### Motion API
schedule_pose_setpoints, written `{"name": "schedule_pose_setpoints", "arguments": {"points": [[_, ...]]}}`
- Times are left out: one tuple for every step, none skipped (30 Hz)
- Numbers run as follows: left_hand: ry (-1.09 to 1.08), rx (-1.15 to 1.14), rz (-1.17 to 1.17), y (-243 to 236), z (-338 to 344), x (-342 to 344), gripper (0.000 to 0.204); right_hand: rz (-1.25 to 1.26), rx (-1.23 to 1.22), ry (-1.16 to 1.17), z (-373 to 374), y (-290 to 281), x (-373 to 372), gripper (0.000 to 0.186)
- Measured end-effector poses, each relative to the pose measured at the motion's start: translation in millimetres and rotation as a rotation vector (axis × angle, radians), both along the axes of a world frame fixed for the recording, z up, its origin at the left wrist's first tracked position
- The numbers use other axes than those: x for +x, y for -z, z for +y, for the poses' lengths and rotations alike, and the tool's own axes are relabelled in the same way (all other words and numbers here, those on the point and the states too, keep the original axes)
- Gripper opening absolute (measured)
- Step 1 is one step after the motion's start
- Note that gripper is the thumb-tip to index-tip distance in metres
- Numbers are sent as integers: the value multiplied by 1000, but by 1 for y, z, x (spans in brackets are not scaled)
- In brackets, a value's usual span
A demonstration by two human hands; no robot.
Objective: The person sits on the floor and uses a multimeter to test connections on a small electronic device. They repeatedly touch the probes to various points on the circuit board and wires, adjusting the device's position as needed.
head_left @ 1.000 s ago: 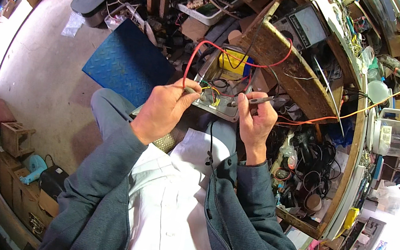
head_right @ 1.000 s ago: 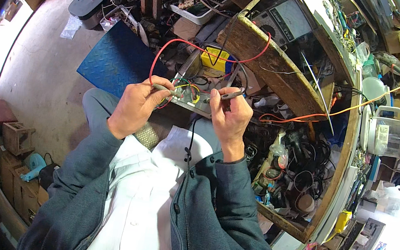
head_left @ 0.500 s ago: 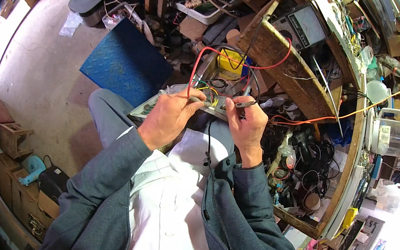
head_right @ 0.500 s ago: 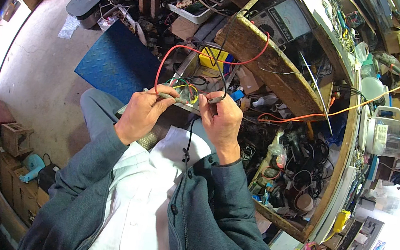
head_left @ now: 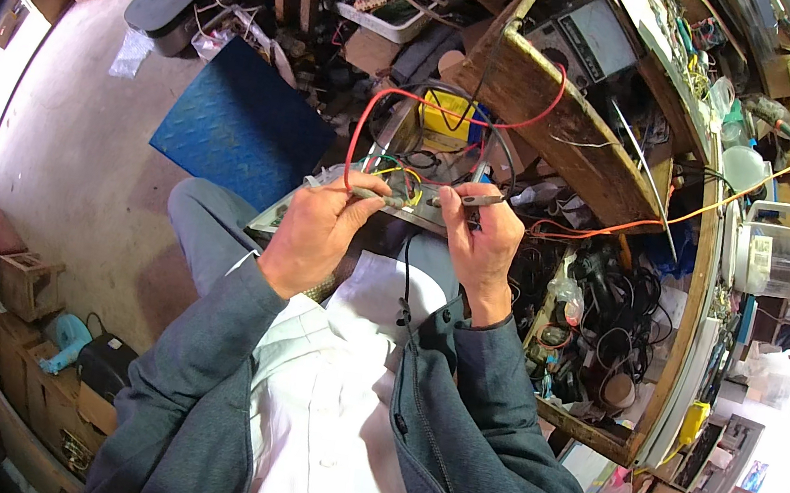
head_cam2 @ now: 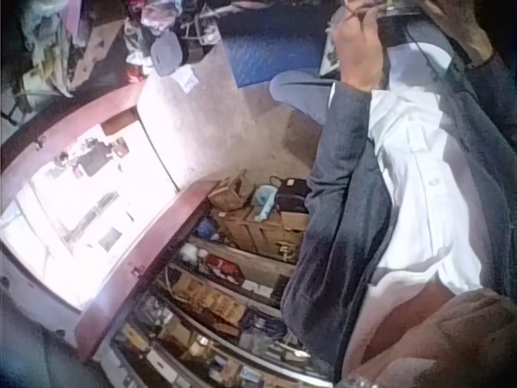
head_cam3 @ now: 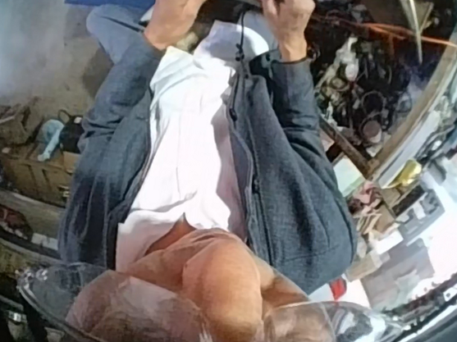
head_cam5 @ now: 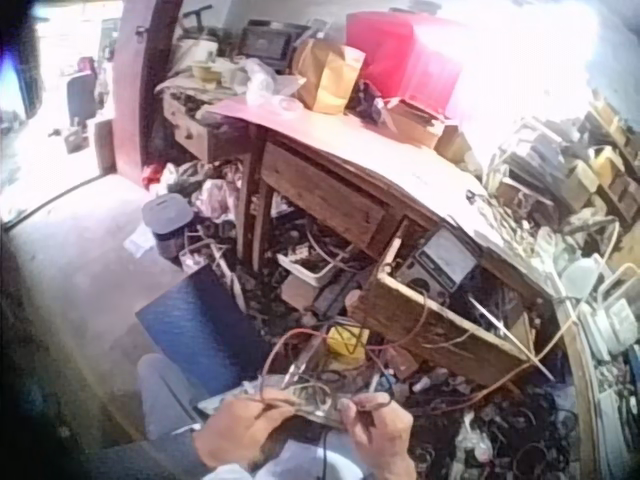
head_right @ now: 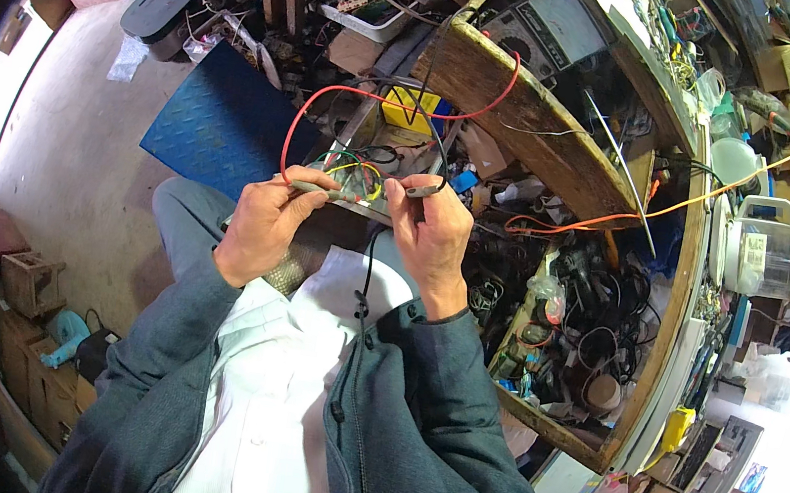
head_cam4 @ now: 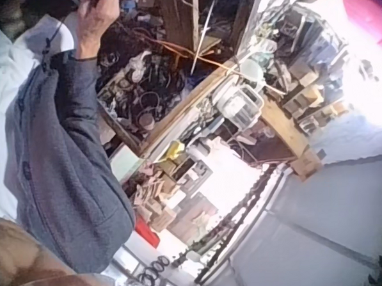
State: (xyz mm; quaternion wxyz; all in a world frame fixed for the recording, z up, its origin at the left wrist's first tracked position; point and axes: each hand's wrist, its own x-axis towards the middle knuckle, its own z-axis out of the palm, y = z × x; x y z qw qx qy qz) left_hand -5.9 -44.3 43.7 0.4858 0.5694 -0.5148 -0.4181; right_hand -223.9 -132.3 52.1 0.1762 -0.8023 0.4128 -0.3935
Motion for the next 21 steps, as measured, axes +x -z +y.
{"name": "schedule_pose_setpoints", "arguments": {"points": [[-4, -24, 1, 4, 0, 0, 16, 2, -2, 0, 0, 0, 0, 16], [-9, -49, 2, 7, 0, 0, 16, -12, -1, -2, 0, -1, 1, 16], [-7, -41, 2, 6, 1, 0, 16, -26, 1, -5, 1, -1, 2, 16], [-4, -34, 3, 6, 1, 0, 16, -40, 2, -7, 1, -1, 3, 16], [-2, -27, 3, 6, 1, 0, 16, -41, -16, -11, 0, -1, 3, 16], [1, -32, 1, 6, 1, 1, 16, -41, -34, -15, -2, 0, 4, 15], [1, -37, -2, 7, 1, 1, 16, -42, -51, -21, -4, 1, 5, 15], [2, -42, -4, 8, 1, 1, 16, -31, -50, -22, -4, 1, 5, 15], [-1, -50, -9, 8, 2, 0, 16, -19, -49, -22, -5, 2, 5, 15], [-4, -59, -14, 8, 1, 0, 16, -7, -48, -24, -6, 3, 4, 16], [-8, -68, -19, 8, 1, 0, 16, 29, -45, -31, -6, 3, 4, 16], [-7, -50, -11, 8, 2, 0, 16, 65, -43, -37, -7, 3, 3, 16], [-6, -32, -3, 7, 2, 0, 16, 102, -40, -43, -7, 4, 3, 17], [-4, -14, 6, 6, 3, 0, 16, 110, -54, -53, -8, 4, 3, 17], [-5, -22, 6, 5, 2, 0, 16, 118, -67, -63, -10, 6, 3, 18], [-6, -28, 7, 5, 2, 0, 16, 127, -80, -74, -11, 7, 3, 18], [-7, -35, 9, 5, 2, 0, 16, 132, -93, -80, -12, 8, 3, 18], [-6, -25, 9, 4, 3, 0, 16, 137, -105, -86, -12, 9, 2, 17], [-4, -15, 8, 3, 3, 0, 16, 141, -117, -92, -13, 9, 2, 17], [-3, -6, 7, 2, 4, 0, 16, 154, -120, -93, -13, 9, 2, 17], [-1, 1, 8, 1, 4, 1, 16, 167, -122, -95, -13, 8, 2, 16]]}}
